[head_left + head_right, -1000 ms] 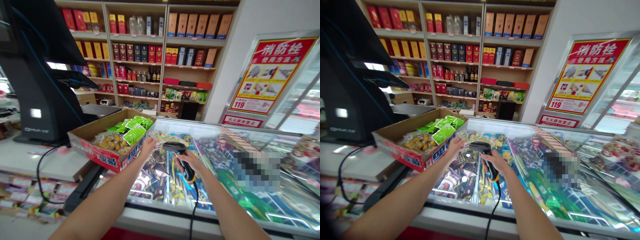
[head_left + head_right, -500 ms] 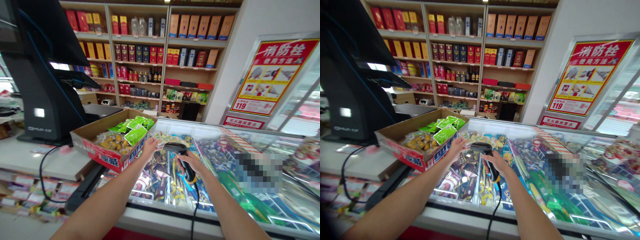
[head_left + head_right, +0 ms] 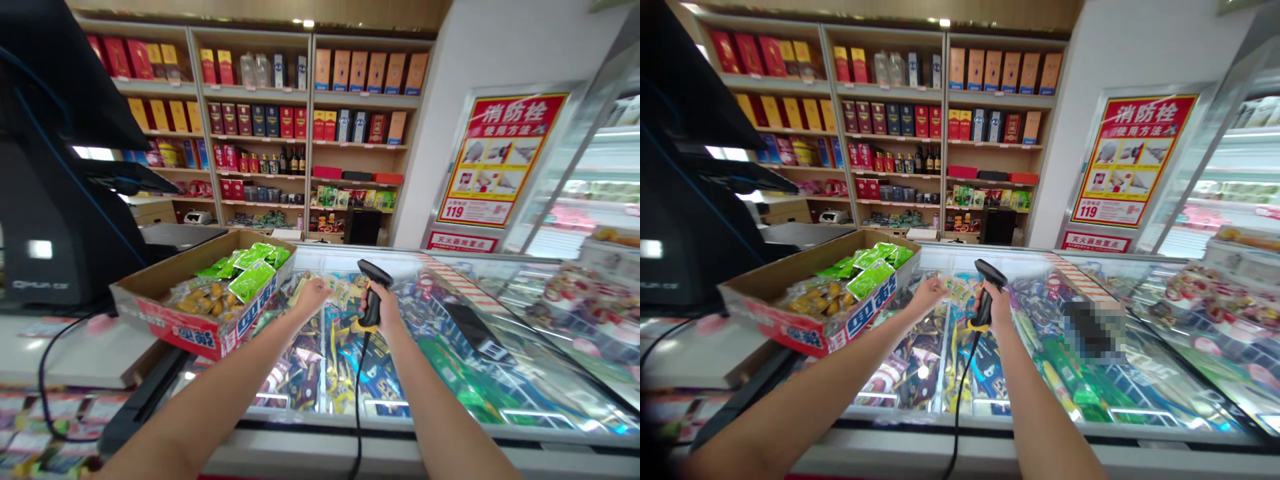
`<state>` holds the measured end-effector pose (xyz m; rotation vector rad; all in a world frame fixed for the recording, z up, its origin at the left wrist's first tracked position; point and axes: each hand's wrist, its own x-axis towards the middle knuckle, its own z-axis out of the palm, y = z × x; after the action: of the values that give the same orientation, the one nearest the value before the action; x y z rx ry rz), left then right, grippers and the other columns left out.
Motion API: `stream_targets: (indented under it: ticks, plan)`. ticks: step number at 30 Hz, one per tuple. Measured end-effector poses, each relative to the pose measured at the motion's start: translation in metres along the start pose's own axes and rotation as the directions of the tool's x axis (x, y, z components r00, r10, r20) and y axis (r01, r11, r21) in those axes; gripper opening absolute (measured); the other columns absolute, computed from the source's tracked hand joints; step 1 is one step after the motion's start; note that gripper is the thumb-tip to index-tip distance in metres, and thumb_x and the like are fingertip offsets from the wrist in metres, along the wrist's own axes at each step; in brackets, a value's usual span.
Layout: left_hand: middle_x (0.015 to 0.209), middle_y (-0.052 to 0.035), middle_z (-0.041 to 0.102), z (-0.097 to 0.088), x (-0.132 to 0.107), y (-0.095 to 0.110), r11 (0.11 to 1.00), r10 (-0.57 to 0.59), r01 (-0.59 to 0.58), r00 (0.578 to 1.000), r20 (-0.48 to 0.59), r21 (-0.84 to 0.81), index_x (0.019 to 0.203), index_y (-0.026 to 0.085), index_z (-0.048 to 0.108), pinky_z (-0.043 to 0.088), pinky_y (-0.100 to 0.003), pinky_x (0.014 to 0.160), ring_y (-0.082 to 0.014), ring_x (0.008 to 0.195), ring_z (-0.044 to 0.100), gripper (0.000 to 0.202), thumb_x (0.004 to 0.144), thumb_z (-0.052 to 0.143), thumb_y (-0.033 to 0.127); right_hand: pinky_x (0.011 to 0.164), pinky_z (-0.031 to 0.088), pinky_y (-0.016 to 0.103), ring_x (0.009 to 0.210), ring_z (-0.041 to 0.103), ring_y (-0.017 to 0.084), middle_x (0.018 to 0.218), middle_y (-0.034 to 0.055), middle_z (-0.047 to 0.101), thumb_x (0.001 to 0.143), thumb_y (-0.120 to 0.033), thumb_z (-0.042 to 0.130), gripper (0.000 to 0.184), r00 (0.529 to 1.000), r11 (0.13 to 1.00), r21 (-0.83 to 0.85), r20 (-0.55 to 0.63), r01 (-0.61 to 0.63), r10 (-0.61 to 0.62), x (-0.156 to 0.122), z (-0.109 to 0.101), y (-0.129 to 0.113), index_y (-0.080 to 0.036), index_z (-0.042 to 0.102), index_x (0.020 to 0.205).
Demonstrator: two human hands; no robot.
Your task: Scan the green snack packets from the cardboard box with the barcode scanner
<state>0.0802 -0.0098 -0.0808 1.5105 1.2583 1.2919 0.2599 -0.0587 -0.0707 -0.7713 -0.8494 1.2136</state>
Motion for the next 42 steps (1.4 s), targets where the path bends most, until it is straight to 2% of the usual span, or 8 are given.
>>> stream_targets:
  ticks: [4, 9, 13, 18, 24, 34, 39, 42]
  plan:
    - [0.061, -0.0039, 0.061, 0.039, 0.010, 0.022, 0.921, 0.052, -0.057, 0.998, 0.022, 0.386, 0.056, 0.020, 0.051, 0.041, -0.028, 0.067, -0.0219, 0.074, 0.062, 0.019, 0.065, 0.068, 0.023, 0.033, 0.044, 0.025, 0.036, 0.050, 0.012, 0.052, -0.0030, 0.058, 0.064, -0.041, 0.072, 0.029, 0.998, 0.997, 0.051, -0.038, 0.056, -0.054, 0.004, -0.004, -0.001, -0.020, 0.056, 0.076]
    - [0.060, -0.0078, 0.062, 0.074, 0.007, 0.028, 0.858, 0.055, -0.088, 0.995, 0.081, 0.506, 0.050, 0.020, 0.048, 0.041, -0.031, 0.071, -0.0265, 0.080, 0.065, 0.023, 0.067, 0.065, 0.021, 0.033, 0.043, 0.027, 0.039, 0.055, 0.016, 0.050, -0.0031, 0.057, 0.062, -0.043, 0.072, 0.032, 0.996, 0.994, 0.065, -0.051, 0.083, -0.080, 0.001, 0.000, -0.001, -0.021, 0.054, 0.076]
    - [0.061, -0.0089, 0.062, 0.081, -0.002, 0.023, 0.842, 0.045, -0.103, 0.992, 0.122, 0.530, 0.050, 0.020, 0.048, 0.043, -0.036, 0.076, -0.0302, 0.083, 0.065, 0.024, 0.062, 0.066, 0.012, 0.034, 0.043, 0.027, 0.042, 0.059, 0.018, 0.051, -0.0023, 0.059, 0.061, -0.043, 0.073, 0.034, 0.996, 0.994, 0.082, -0.058, 0.066, -0.061, -0.003, 0.006, -0.004, -0.021, 0.052, 0.077]
    - [0.089, -0.0128, 0.065, 0.067, -0.006, 0.026, 0.774, 0.269, -0.287, 0.956, 0.116, 0.564, 0.073, 0.018, 0.064, 0.042, -0.037, 0.091, -0.0292, 0.099, 0.060, 0.009, 0.067, 0.066, 0.012, 0.035, 0.043, 0.026, 0.043, 0.059, 0.017, 0.053, -0.0029, 0.060, 0.061, -0.042, 0.073, 0.035, 0.999, 0.991, 0.121, -0.014, 0.053, -0.052, -0.004, 0.010, -0.003, -0.021, 0.053, 0.080]
    - [0.100, -0.0107, 0.064, -0.003, 0.004, 0.050, 0.744, 0.369, -0.319, 0.929, 0.037, 0.588, 0.080, 0.019, 0.068, 0.042, -0.035, 0.096, -0.0265, 0.098, 0.060, 0.012, 0.068, 0.069, 0.019, 0.034, 0.043, 0.026, 0.036, 0.052, 0.013, 0.050, -0.0042, 0.056, 0.064, -0.041, 0.073, 0.031, 0.997, 0.994, 0.094, 0.028, 0.064, -0.067, -0.006, 0.014, 0.004, -0.019, 0.055, 0.076]
    - [0.054, -0.0091, 0.059, -0.229, 0.025, 0.055, 0.449, 0.007, 0.187, 0.977, -0.212, 0.874, 0.045, 0.019, 0.053, 0.049, -0.032, 0.066, -0.0327, 0.075, 0.065, 0.027, 0.048, 0.078, 0.027, 0.034, 0.044, 0.025, 0.036, 0.051, 0.012, 0.051, -0.0035, 0.059, 0.065, -0.039, 0.072, 0.030, 0.993, 0.999, 0.033, 0.115, 0.007, -0.011, -0.012, 0.019, 0.012, -0.016, 0.060, 0.080]
    - [0.044, -0.0069, 0.053, -0.246, 0.027, 0.024, 0.702, -0.202, 0.351, 0.933, -0.299, 0.620, 0.045, 0.018, 0.052, 0.049, -0.035, 0.052, -0.0294, 0.057, 0.062, 0.029, 0.050, 0.080, 0.026, 0.033, 0.043, 0.025, 0.035, 0.050, 0.012, 0.052, -0.0028, 0.060, 0.066, -0.039, 0.071, 0.029, 0.988, 1.000, -0.010, 0.157, 0.003, -0.001, -0.016, 0.021, 0.012, -0.016, 0.060, 0.080]
    - [0.040, -0.0060, 0.050, -0.237, 0.027, 0.013, 0.699, -0.238, 0.352, 0.935, -0.262, 0.622, 0.045, 0.017, 0.052, 0.049, -0.036, 0.049, -0.0279, 0.051, 0.059, 0.028, 0.049, 0.079, 0.021, 0.033, 0.044, 0.025, 0.035, 0.050, 0.012, 0.052, -0.0029, 0.060, 0.066, -0.039, 0.071, 0.029, 0.986, 1.000, 0.000, 0.164, 0.010, -0.009, -0.015, 0.020, 0.013, -0.016, 0.059, 0.079]
